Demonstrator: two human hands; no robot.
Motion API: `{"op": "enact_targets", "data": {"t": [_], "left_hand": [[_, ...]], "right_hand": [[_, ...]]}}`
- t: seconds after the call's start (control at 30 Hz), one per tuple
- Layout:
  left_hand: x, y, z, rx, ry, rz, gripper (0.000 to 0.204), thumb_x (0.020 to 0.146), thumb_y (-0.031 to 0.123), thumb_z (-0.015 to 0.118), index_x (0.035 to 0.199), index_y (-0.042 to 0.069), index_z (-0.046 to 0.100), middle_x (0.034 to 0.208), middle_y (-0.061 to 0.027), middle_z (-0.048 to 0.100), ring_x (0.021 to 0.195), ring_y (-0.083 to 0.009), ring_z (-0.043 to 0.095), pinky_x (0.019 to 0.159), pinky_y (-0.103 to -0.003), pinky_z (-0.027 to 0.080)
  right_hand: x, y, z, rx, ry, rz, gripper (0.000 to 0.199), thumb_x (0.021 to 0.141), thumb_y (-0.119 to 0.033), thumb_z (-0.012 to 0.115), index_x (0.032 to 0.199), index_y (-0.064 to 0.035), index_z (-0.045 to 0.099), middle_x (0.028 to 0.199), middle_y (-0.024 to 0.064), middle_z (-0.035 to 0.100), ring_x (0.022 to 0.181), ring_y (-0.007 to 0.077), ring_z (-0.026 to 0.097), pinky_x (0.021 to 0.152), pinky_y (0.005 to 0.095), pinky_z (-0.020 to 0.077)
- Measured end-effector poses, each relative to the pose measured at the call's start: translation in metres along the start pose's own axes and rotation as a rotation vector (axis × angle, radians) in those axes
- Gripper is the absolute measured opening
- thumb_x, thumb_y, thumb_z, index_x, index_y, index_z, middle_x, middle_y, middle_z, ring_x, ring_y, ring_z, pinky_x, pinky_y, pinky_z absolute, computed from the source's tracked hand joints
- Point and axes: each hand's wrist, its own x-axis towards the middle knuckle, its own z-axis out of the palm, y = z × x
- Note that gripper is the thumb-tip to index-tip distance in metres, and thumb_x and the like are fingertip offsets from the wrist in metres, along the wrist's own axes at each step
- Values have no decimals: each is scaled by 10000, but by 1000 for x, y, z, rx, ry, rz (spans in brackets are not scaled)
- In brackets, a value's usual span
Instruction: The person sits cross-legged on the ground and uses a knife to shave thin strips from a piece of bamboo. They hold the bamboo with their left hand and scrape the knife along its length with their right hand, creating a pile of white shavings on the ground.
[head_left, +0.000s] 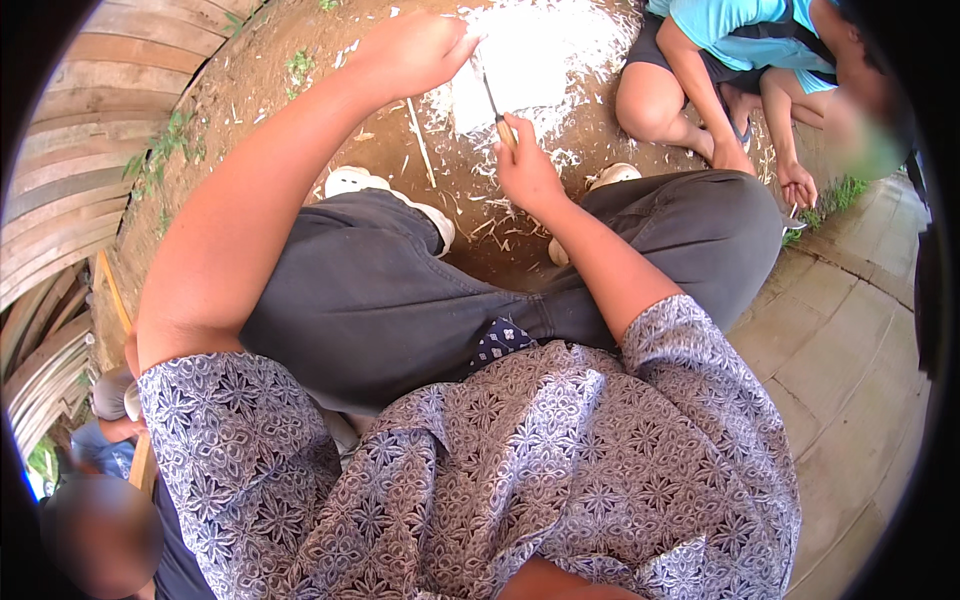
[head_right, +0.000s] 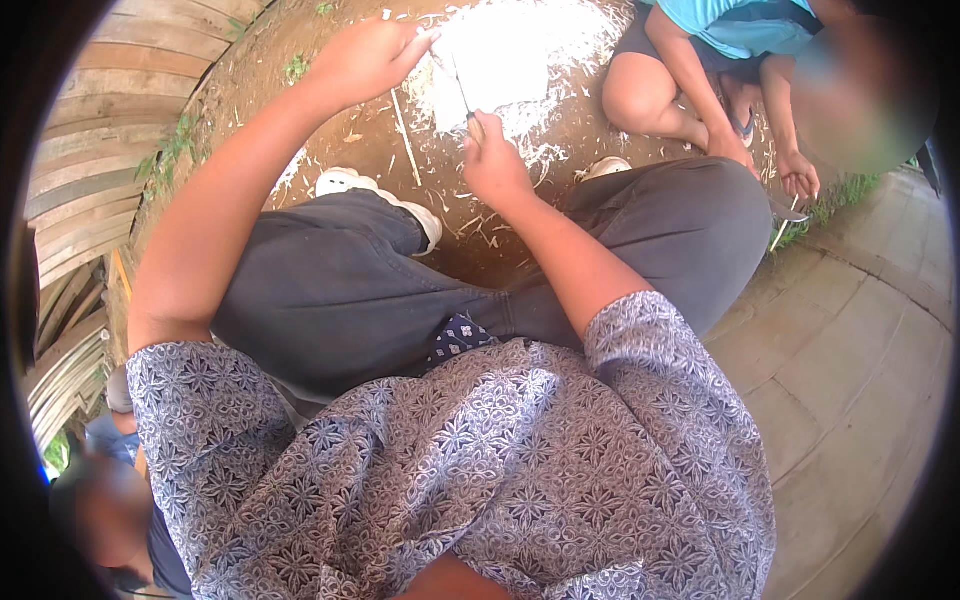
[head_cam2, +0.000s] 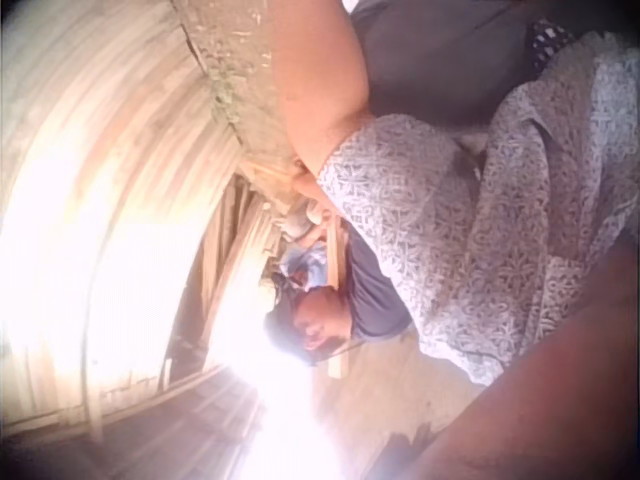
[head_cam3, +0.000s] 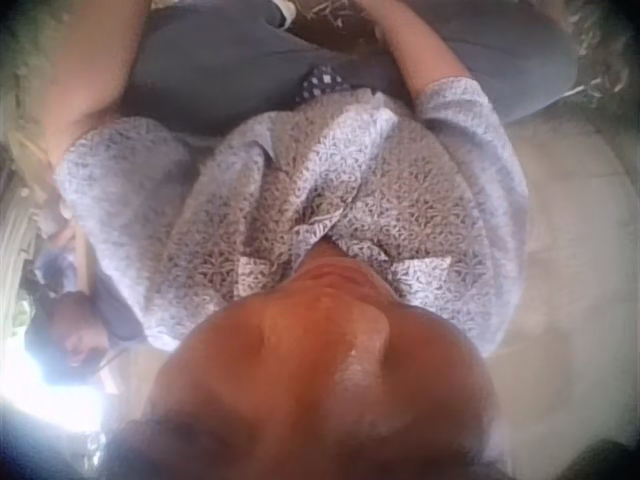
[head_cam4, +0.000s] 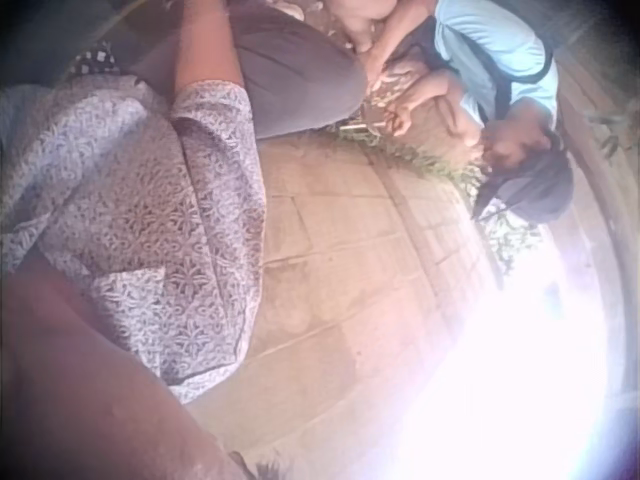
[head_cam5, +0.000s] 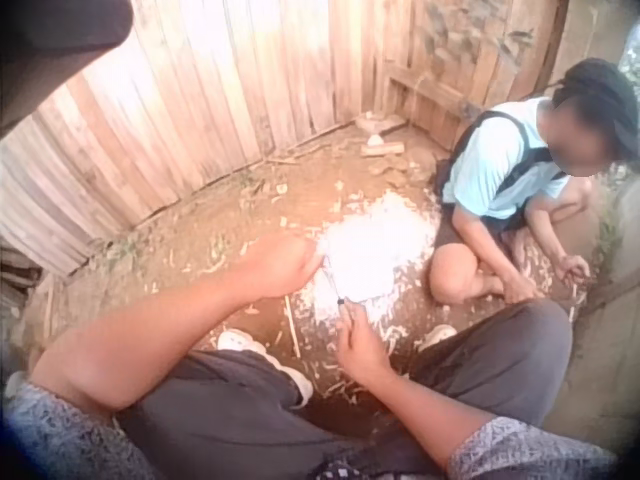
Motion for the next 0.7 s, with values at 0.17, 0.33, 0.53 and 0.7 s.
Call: {"op": "enact_targets", "data": {"t": [0.17,0.33,0.53,0.7], "left_hand": [[-11,-5,0,-3,5,-4,510,1058,422,482,831,17,692,770,-241,672,766,-442,657,717,-534,520],[-9,-8,-1,31,-10,-26,486,1050,408,492,854,19,707,770,-239,673,764,-441,657,717,-531,519],[-4,-11,-1,9,-10,-64,488,1046,407,482,857,21,712,781,-243,675,764,-437,659,723,-530,518],[-3,-15,-2,33,-48,-93,486,1039,405,489,849,19,714,783,-250,674,770,-433,663,731,-529,520]], "right_hand": [[-15,-50,-15,123,-77,29,475,1038,-237,520,1468,-92,380,1074,331,685,1014,484,682,896,523,521],[-9,-41,-13,107,-91,37,482,1039,-256,517,1475,-108,376,1069,313,691,1032,467,682,909,537,511],[8,-4,3,-59,-32,13,478,1023,-232,533,1462,-101,395,998,297,701,957,459,702,850,512,537],[-5,-25,-3,89,-59,34,454,1017,-227,547,1437,-98,431,1015,294,704,987,465,696,885,523,527]]}}
